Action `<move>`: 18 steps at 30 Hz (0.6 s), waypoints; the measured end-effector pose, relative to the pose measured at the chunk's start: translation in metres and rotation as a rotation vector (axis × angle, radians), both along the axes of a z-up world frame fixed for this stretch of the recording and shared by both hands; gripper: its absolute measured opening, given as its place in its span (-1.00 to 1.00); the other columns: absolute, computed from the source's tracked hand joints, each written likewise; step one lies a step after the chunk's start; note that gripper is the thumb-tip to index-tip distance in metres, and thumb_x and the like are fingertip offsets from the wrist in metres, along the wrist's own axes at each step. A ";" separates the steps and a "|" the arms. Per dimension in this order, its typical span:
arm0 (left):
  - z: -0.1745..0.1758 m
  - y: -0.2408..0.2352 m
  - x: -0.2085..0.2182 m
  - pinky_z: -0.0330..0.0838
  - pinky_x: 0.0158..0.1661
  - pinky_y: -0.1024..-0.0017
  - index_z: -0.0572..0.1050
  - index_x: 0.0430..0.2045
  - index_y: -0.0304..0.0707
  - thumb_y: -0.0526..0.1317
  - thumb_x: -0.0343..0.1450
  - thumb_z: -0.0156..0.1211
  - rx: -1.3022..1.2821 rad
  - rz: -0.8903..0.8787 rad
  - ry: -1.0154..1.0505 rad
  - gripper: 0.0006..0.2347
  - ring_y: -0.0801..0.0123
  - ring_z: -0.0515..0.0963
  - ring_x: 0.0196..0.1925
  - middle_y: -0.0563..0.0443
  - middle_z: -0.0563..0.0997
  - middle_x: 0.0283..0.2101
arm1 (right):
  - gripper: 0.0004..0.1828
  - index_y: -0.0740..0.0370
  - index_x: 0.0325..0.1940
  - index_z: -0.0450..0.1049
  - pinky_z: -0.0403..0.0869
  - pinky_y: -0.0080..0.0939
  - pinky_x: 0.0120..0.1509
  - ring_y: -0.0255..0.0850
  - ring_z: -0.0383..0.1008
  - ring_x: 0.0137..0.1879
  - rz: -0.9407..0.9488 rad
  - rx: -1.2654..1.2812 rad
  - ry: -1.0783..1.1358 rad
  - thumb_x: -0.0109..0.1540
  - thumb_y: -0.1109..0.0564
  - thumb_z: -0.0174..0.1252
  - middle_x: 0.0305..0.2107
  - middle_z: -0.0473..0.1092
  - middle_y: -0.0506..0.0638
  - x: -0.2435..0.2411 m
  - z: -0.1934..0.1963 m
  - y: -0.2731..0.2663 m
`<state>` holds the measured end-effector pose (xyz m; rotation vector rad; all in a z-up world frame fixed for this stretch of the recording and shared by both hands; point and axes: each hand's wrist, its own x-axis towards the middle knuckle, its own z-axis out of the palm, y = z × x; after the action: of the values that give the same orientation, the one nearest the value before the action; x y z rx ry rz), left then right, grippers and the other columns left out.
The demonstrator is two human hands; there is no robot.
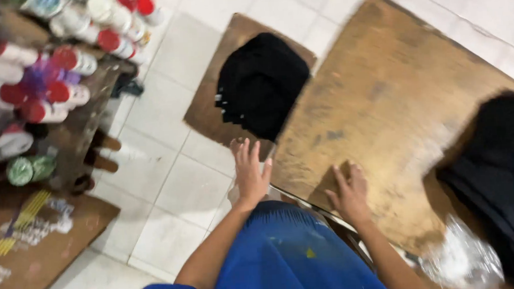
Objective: The person places a rectangular transfer sticker on the sleeve of a black garment and uses an iron to press it onto the fabric. They then fold the sleeve and iron the seam before repeating the process on another sleeve.
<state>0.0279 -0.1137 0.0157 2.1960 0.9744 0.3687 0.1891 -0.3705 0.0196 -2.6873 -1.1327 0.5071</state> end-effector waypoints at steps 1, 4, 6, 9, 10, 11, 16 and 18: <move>0.008 -0.030 0.011 0.12 0.28 -0.24 0.29 0.30 -0.36 -0.15 0.43 0.19 0.009 -0.067 0.040 -0.48 -0.40 0.13 0.43 -0.46 0.18 0.40 | -0.16 -0.17 0.55 0.16 0.12 0.45 0.47 0.41 -0.04 0.53 0.039 0.033 -0.030 0.20 -0.18 0.24 0.44 -0.01 0.35 -0.005 -0.015 -0.021; 0.012 -0.096 0.048 -0.01 0.32 -0.27 0.28 0.36 -0.22 -0.03 0.43 0.18 0.048 -0.270 0.133 -0.42 -0.38 0.01 0.48 -0.38 0.07 0.48 | -0.22 -0.14 0.50 0.21 0.14 0.29 0.49 0.30 -0.01 0.54 0.113 0.144 -0.001 0.21 -0.20 0.22 0.42 0.03 0.29 -0.002 -0.030 -0.053; 0.009 -0.137 0.056 -0.11 0.37 -0.27 0.27 0.38 -0.17 0.03 0.42 0.20 0.052 -0.448 0.206 -0.39 -0.39 -0.07 0.52 -0.39 0.03 0.50 | -0.28 -0.06 0.44 0.29 0.16 0.24 0.50 0.27 0.05 0.53 0.110 0.196 0.079 0.21 -0.18 0.23 0.38 0.10 0.29 -0.008 -0.026 -0.087; -0.004 -0.158 0.079 -0.38 0.33 -0.48 0.03 0.48 -0.05 0.13 0.45 0.12 0.086 -0.567 0.490 -0.29 -0.53 -0.30 0.51 -0.47 -0.17 0.52 | -0.44 -0.13 0.29 0.44 0.34 0.03 0.42 0.06 0.30 0.41 -0.038 0.266 0.316 0.22 -0.20 0.25 0.29 0.26 0.03 0.020 -0.018 -0.128; -0.012 -0.159 0.081 -0.46 0.34 -0.44 -0.08 0.50 0.02 0.22 0.45 0.01 0.088 -0.572 0.611 -0.26 -0.49 -0.40 0.51 -0.41 -0.29 0.54 | -0.48 -0.06 0.28 0.44 0.40 0.06 0.36 0.09 0.38 0.33 -0.133 0.280 0.432 0.25 -0.17 0.22 0.21 0.34 0.05 0.029 -0.004 -0.144; -0.021 -0.157 0.082 -0.55 0.35 -0.40 -0.20 0.52 0.09 0.30 0.46 -0.10 0.088 -0.553 0.734 -0.23 -0.45 -0.50 0.52 -0.35 -0.40 0.55 | -0.51 0.01 0.26 0.44 0.46 0.10 0.30 0.12 0.46 0.24 -0.208 0.296 0.553 0.28 -0.14 0.19 0.14 0.42 0.07 0.039 0.009 -0.157; -0.026 -0.154 0.085 -0.58 0.38 -0.33 -0.36 0.50 0.23 0.41 0.42 -0.22 0.063 -0.587 0.858 -0.19 -0.36 -0.60 0.51 -0.24 -0.56 0.54 | -0.59 0.11 0.19 0.54 0.56 0.01 0.12 0.00 0.54 0.11 -0.478 0.583 0.636 0.28 0.01 0.23 -0.01 0.53 0.11 0.120 0.039 -0.247; -0.027 -0.155 0.092 -0.56 0.39 -0.32 -0.39 0.50 0.23 0.43 0.41 -0.24 0.078 -0.589 0.899 -0.18 -0.36 -0.60 0.51 -0.25 -0.57 0.54 | -0.65 0.10 0.12 0.60 0.57 -0.11 0.06 -0.18 0.57 0.03 -0.525 0.728 0.613 0.29 -0.02 0.24 -0.08 0.58 0.02 0.182 0.050 -0.276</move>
<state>0.1204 -0.2688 -0.0109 2.6093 0.6588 -0.9327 0.3713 -0.6464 0.0692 -1.8690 -0.3150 0.6051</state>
